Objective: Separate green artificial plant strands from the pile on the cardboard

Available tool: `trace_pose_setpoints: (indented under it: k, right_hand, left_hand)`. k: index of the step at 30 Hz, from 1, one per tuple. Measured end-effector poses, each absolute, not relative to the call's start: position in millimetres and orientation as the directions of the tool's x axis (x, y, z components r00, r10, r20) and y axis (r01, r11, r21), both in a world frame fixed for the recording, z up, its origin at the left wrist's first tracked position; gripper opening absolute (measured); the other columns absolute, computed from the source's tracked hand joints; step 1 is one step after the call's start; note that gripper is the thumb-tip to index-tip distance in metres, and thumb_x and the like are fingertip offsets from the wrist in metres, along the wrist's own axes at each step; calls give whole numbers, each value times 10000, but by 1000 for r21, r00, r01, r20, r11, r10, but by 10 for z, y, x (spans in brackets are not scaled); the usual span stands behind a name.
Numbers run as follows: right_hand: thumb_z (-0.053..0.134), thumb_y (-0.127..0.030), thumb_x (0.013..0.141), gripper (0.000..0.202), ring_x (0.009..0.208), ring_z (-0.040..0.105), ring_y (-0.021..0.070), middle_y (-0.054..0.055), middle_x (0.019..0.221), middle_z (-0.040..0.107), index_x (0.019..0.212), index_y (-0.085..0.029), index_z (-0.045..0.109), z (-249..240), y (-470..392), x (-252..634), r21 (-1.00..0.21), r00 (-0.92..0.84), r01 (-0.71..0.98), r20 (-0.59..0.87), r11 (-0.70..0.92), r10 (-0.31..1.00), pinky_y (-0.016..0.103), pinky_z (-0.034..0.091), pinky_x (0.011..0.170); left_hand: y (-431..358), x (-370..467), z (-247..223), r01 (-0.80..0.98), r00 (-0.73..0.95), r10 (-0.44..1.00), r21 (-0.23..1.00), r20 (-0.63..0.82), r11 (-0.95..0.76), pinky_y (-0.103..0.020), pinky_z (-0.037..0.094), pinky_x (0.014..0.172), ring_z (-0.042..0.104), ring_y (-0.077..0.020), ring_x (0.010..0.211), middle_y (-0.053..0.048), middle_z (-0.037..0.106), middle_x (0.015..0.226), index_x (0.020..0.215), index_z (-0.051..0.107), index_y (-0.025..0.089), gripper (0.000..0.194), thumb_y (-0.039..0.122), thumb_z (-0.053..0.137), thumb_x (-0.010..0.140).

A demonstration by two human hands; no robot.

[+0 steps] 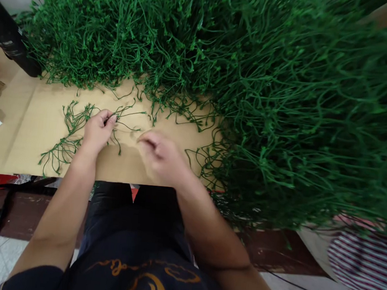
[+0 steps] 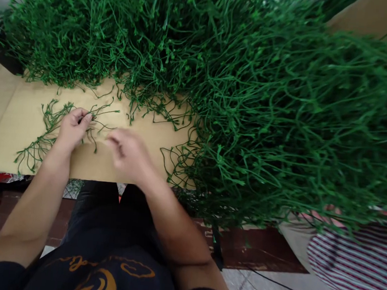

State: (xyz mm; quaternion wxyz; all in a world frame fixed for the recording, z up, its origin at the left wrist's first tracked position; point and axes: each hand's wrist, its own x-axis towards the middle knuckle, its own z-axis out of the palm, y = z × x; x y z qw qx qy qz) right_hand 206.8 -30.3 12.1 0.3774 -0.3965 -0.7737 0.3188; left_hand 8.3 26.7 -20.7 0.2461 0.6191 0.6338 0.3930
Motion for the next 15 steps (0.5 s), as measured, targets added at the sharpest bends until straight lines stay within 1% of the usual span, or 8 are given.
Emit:
trace_pose_setpoints:
  k: [1, 3, 4, 5, 7, 10, 13, 15]
  right_hand:
    - [437, -209, 869, 122, 785, 522, 161, 46, 795, 567, 824, -173, 544, 156, -257, 2194, -756, -243, 473, 381, 452, 892, 318, 423, 730]
    - [477, -279, 862, 151, 885, 511, 212, 78, 885, 549, 923, -174, 566, 233, -201, 2412, -656, 8, 660, 493, 366, 870, 396, 416, 798]
    - [492, -316, 857, 203, 943, 495, 241, 96, 940, 530, 986, -177, 565, 267, -198, 2480, -606, 79, 727, 543, 324, 836, 439, 402, 834]
    - [499, -353, 855, 260, 996, 475, 268, 111, 992, 509, 1043, -182, 555, 294, -207, 2510, -562, 112, 773, 579, 295, 808, 478, 382, 864]
    - [484, -394, 863, 312, 1065, 442, 304, 132, 1056, 479, 1099, -196, 536, 311, -243, 2455, -507, 95, 810, 610, 295, 787, 522, 348, 902]
    - [473, -369, 871, 274, 1078, 434, 302, 135, 1073, 504, 1075, -203, 546, 240, -243, 2186, -490, -49, 776, 581, 397, 812, 506, 346, 921]
    - [467, -331, 872, 244, 1007, 466, 273, 134, 1036, 563, 1027, -168, 563, 105, -128, 1922, -530, -190, 716, 478, 454, 857, 451, 377, 888]
    - [447, -307, 880, 204, 896, 494, 233, 115, 937, 593, 939, -157, 572, 24, -32, 1822, -583, -253, 682, 378, 442, 890, 397, 397, 825]
  left_hand:
    - [247, 92, -207, 573, -95, 982, 816, 163, -80, -257, 297, 580, 383, -117, 561, 36, 425, 572, 683, 504, 196, 158, 321, 514, 779]
    - [222, 116, -199, 539, -55, 988, 837, 147, -95, -256, 303, 583, 391, -116, 572, 33, 433, 585, 681, 503, 193, 165, 327, 517, 777]
    - [216, 127, -192, 522, -31, 990, 847, 141, -104, -256, 305, 584, 395, -116, 578, 31, 438, 592, 686, 506, 193, 168, 332, 517, 778]
    - [214, 138, -184, 506, -10, 991, 855, 135, -111, -256, 305, 582, 393, -116, 579, 31, 438, 594, 691, 513, 192, 170, 338, 517, 777]
    - [210, 159, -161, 483, 22, 991, 867, 129, -124, -255, 304, 579, 387, -115, 576, 30, 439, 596, 703, 529, 191, 162, 338, 524, 769]
    - [190, 191, -114, 469, 43, 992, 874, 120, -126, -253, 299, 564, 367, -111, 558, 32, 431, 585, 700, 535, 190, 146, 323, 531, 758]
    - [163, 214, -82, 456, 56, 991, 880, 122, -134, -248, 304, 555, 359, -107, 551, 34, 422, 578, 677, 521, 188, 144, 306, 529, 760]
    - [155, 214, -87, 443, 70, 988, 883, 141, -157, -245, 316, 564, 377, -107, 567, 31, 437, 594, 683, 524, 185, 138, 295, 520, 767]
